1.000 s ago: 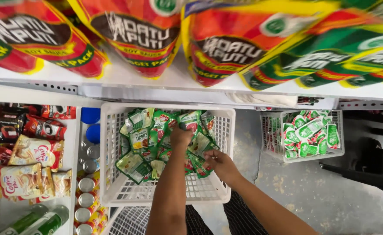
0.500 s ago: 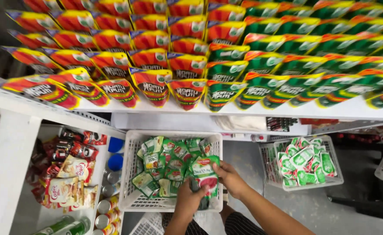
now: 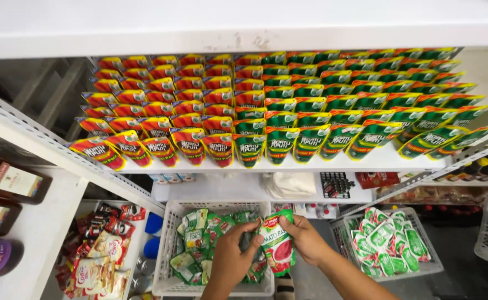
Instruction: Wiping tomato paste pouches with a cloth and placing them in an organized manner on a grocery store shelf.
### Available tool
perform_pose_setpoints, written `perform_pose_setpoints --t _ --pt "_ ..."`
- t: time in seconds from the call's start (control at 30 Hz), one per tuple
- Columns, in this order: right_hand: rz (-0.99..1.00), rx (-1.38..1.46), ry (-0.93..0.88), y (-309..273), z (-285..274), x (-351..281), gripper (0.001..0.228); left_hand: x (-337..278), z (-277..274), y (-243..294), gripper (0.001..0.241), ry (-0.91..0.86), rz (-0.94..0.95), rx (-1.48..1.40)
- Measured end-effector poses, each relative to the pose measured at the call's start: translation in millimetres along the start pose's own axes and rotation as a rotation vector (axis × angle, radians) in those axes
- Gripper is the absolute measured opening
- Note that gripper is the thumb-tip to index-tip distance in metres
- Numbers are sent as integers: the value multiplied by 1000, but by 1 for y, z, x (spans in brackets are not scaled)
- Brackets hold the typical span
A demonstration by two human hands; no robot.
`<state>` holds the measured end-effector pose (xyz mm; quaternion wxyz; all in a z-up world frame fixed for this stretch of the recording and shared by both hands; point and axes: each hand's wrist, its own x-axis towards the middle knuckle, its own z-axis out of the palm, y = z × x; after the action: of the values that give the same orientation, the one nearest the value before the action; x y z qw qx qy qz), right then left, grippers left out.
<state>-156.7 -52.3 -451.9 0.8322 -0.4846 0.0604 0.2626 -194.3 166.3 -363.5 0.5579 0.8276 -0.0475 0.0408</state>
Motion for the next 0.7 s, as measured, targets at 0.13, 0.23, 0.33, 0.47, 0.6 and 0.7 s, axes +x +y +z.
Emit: perform_pose_setpoints --t 0.13,0.23,0.33,0.47,0.6,0.7 --pt "-27 -129 -13 -32 10 -14 33 9 5 16 27 32 85 99" --pt "-97 -247 -81 -41 2 -14 32 19 3 31 29 53 -64 127" --pt "-172 -298 -201 -43 -8 -16 33 23 0 41 31 43 -86 57" --pt "-96 -4 -217 -81 24 -33 46 38 -8 63 29 34 -61 62" --pt "-47 180 -180 -105 49 -41 64 47 -8 84 28 347 58 113" --pt "-30 338 -172 -116 64 -44 63 44 3 115 41 602 395 51"
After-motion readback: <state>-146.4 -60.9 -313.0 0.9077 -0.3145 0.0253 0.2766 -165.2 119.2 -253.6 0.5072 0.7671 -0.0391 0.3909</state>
